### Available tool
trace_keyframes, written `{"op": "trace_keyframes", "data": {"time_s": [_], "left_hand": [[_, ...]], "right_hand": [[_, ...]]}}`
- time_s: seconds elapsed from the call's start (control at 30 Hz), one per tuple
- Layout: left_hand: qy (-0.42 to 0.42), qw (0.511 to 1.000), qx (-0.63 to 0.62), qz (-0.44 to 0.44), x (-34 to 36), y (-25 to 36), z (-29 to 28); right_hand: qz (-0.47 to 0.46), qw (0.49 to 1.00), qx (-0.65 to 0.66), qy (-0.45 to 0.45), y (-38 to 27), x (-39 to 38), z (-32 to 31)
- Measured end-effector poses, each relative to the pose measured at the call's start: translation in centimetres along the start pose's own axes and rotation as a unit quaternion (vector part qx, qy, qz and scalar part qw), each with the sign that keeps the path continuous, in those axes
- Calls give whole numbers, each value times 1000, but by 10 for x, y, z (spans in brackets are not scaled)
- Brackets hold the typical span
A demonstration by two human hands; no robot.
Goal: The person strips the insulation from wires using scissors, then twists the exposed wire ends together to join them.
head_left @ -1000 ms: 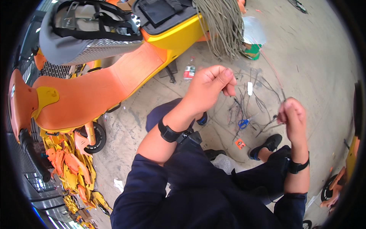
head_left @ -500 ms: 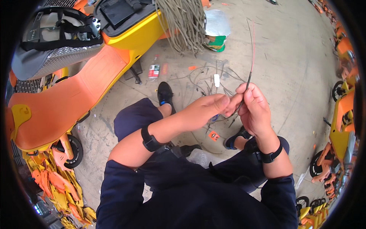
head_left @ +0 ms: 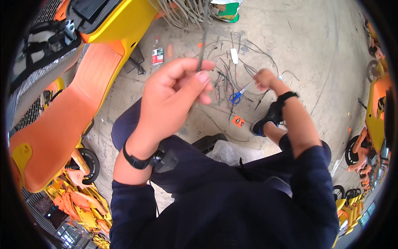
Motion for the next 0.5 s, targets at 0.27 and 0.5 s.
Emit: {"op": "trace_keyframes", "data": {"time_s": [0.27, 0.5], "left_hand": [[13, 996, 37, -79, -3, -19, -11], [29, 993, 35, -113, 10, -37, -13]], "right_hand": [[12, 975, 111, 190, 140, 86, 138], [95, 937, 142, 306, 133, 70, 136]]}}
Point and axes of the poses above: each hand's wrist, its own x-axis towards the middle knuckle, its own z-axis out of the palm, y = z × x, the point moved 7 cm from there along x, towards the middle knuckle, and after that the axes turned 15 degrees about x, right-handed, at the moved point
